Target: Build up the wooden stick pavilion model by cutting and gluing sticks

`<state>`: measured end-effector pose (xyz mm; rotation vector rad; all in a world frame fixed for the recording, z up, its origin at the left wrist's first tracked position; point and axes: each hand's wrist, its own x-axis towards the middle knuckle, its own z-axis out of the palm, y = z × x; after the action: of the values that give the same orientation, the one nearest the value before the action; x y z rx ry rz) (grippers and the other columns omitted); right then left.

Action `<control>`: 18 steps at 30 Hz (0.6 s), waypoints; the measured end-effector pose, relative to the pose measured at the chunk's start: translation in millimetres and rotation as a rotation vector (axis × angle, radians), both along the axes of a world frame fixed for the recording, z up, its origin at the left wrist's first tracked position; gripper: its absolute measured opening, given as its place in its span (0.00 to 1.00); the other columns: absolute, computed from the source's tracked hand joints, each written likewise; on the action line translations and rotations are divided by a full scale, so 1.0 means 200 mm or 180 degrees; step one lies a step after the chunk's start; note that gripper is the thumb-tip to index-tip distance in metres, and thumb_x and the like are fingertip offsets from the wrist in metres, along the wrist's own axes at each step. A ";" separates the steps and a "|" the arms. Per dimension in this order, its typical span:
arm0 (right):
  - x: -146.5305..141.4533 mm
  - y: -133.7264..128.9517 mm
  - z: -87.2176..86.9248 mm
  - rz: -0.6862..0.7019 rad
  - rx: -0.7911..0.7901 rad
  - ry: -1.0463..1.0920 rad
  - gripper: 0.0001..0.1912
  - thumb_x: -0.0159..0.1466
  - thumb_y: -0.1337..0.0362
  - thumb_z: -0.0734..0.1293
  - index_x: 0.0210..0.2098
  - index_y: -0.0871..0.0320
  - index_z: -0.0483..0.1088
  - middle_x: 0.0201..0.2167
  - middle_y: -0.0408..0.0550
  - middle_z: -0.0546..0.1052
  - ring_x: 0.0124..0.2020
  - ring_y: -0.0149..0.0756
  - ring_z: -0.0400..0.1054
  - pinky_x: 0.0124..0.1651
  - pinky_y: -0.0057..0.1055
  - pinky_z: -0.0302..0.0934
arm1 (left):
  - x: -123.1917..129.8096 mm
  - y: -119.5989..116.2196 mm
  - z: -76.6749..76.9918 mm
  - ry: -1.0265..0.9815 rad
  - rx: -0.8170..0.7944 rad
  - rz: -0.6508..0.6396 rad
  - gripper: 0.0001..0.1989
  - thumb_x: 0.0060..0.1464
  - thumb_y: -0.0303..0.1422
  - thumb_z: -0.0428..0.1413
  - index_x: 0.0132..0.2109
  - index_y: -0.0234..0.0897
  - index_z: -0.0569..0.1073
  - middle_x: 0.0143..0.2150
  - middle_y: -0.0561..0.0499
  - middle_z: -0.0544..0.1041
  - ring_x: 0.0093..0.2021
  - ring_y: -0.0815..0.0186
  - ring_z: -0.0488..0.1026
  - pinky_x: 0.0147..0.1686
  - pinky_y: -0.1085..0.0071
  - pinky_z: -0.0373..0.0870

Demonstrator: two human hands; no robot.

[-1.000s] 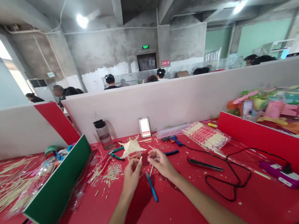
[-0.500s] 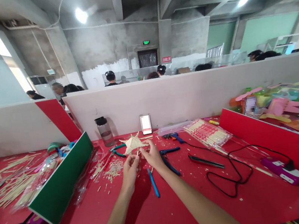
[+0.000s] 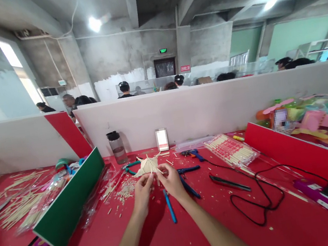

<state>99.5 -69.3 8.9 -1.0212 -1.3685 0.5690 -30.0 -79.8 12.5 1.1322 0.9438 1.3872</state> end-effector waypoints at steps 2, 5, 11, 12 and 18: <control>0.00 -0.01 0.00 0.0006 0.0068 -0.0083 0.08 0.63 0.61 0.65 0.40 0.57 0.71 0.38 0.50 0.78 0.37 0.39 0.74 0.43 0.33 0.68 | 0.00 0.01 -0.02 -0.0254 -0.0134 -0.0056 0.17 0.48 0.42 0.66 0.37 0.33 0.77 0.26 0.56 0.72 0.21 0.77 0.62 0.21 0.81 0.57; 0.00 -0.02 0.01 -0.0006 0.0168 -0.0203 0.08 0.63 0.62 0.65 0.41 0.57 0.71 0.38 0.50 0.78 0.38 0.39 0.73 0.43 0.33 0.68 | 0.01 0.02 -0.03 -0.0739 -0.0424 -0.0178 0.16 0.47 0.39 0.68 0.36 0.33 0.75 0.25 0.57 0.71 0.20 0.79 0.62 0.19 0.83 0.57; 0.01 -0.02 0.00 -0.0017 0.0188 -0.0257 0.07 0.64 0.63 0.65 0.41 0.57 0.71 0.37 0.49 0.78 0.38 0.39 0.73 0.44 0.33 0.67 | 0.03 0.02 -0.02 -0.1250 -0.0710 -0.0343 0.15 0.45 0.35 0.69 0.34 0.33 0.73 0.24 0.58 0.71 0.19 0.79 0.63 0.17 0.83 0.60; 0.01 -0.02 0.00 -0.0023 0.0187 -0.0271 0.07 0.64 0.63 0.65 0.41 0.57 0.71 0.37 0.49 0.78 0.39 0.39 0.73 0.44 0.32 0.67 | 0.03 0.01 -0.01 -0.1255 -0.0720 -0.0352 0.15 0.46 0.35 0.69 0.34 0.32 0.72 0.24 0.58 0.71 0.19 0.79 0.63 0.17 0.83 0.60; 0.01 -0.02 0.00 -0.0067 0.0217 -0.0300 0.08 0.64 0.63 0.64 0.41 0.58 0.72 0.38 0.50 0.78 0.39 0.39 0.72 0.43 0.31 0.67 | 0.03 0.01 0.00 -0.1145 -0.0693 -0.0302 0.15 0.45 0.34 0.69 0.35 0.31 0.73 0.20 0.61 0.67 0.17 0.80 0.62 0.16 0.84 0.58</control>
<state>102.5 -73.1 8.2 -1.0167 -1.4488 0.4606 -24.7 -77.6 12.8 0.7243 0.7491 1.3193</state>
